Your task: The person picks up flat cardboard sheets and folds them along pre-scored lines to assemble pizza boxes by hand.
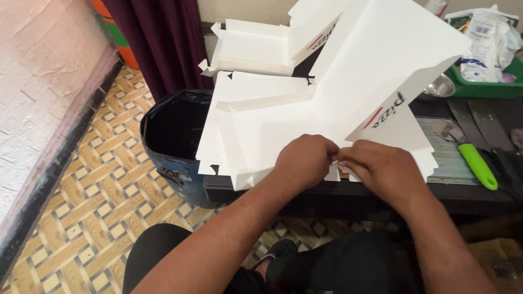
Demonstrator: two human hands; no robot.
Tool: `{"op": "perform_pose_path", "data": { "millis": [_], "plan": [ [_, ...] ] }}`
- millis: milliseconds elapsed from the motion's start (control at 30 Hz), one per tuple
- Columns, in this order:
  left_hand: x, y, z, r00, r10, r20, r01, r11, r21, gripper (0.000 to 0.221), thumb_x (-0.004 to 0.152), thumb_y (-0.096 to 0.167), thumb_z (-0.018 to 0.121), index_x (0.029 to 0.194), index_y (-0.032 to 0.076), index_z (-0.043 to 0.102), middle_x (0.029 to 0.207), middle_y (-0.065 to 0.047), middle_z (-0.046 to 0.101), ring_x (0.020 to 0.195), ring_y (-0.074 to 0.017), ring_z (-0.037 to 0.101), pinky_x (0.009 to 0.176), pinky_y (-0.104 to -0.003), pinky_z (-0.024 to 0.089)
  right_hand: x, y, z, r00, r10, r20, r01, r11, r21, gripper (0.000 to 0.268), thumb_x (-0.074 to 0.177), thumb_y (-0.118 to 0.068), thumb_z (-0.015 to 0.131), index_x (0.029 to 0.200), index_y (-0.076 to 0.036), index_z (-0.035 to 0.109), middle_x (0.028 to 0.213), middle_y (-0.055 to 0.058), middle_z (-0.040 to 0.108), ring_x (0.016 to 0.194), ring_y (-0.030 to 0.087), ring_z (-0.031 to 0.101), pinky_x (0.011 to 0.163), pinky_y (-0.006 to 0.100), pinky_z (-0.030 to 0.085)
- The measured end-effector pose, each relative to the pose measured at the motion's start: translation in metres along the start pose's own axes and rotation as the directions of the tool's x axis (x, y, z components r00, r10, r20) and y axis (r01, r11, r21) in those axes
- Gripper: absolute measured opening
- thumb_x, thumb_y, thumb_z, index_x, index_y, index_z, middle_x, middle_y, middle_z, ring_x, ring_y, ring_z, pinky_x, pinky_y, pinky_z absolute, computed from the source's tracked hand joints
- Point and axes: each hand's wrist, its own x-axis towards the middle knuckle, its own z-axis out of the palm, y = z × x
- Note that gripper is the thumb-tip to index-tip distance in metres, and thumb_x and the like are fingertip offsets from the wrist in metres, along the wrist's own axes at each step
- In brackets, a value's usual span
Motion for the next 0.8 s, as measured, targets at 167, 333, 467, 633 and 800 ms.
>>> {"op": "perform_pose_path", "data": {
  "millis": [167,333,467,633,800],
  "plan": [
    [0.005,0.008,0.004,0.992,0.063,0.105,-0.062,0.998,-0.007,0.028,0.095,0.020,0.059,0.116,0.010,0.074,0.111,-0.013,0.075,0.105,-0.0302,0.070,0.093,-0.042,0.053,-0.004,-0.002,-0.018,0.989,0.145,0.023,-0.145,0.989,0.008,0.020,0.086,-0.032,0.073,0.100,-0.019,0.079,0.093,0.000,0.078,0.078,0.023,0.073,0.068,0.036,0.056],
    [0.021,0.003,-0.025,0.986,-0.014,0.165,-0.005,0.993,0.114,0.044,0.094,0.038,0.063,0.131,0.013,0.063,0.123,-0.009,0.071,0.117,-0.0254,0.065,0.100,-0.042,0.050,-0.007,-0.027,-0.057,0.894,0.414,0.169,-0.418,0.908,-0.013,0.025,0.090,-0.032,0.071,0.112,-0.021,0.080,0.092,0.005,0.080,0.067,0.023,0.072,0.065,0.035,0.057],
    [0.043,-0.033,-0.051,0.968,0.082,-0.238,-0.002,0.948,0.319,0.052,0.081,0.035,0.075,0.124,0.008,0.063,0.129,-0.015,0.063,0.118,-0.0351,0.059,0.092,-0.051,0.051,0.008,-0.053,-0.078,0.925,0.343,0.164,-0.346,0.938,-0.014,0.025,0.093,-0.036,0.071,0.112,-0.024,0.080,0.091,-0.001,0.083,0.062,0.019,0.066,0.060,0.036,0.056],
    [0.077,-0.078,-0.027,0.810,0.229,-0.540,0.098,0.855,0.509,0.041,0.068,0.025,0.078,0.101,0.004,0.065,0.104,-0.013,0.065,0.096,-0.0349,0.064,0.069,-0.054,0.051,0.080,-0.052,-0.059,0.980,-0.175,-0.098,0.185,0.978,0.098,0.028,0.092,-0.026,0.074,0.116,-0.013,0.074,0.112,0.007,0.073,0.088,0.020,0.071,0.080,0.037,0.056],
    [0.070,-0.101,0.000,0.733,0.425,-0.531,0.022,0.766,0.643,0.009,0.084,0.010,0.067,0.091,0.011,0.062,0.084,-0.006,0.063,0.077,-0.0273,0.065,0.061,-0.044,0.050,0.145,-0.032,-0.013,0.995,-0.037,0.097,0.053,0.985,-0.167,0.047,0.083,-0.017,0.077,0.128,-0.018,0.067,0.125,0.007,0.064,0.108,0.028,0.065,0.088,0.044,0.052]
  ]
}}
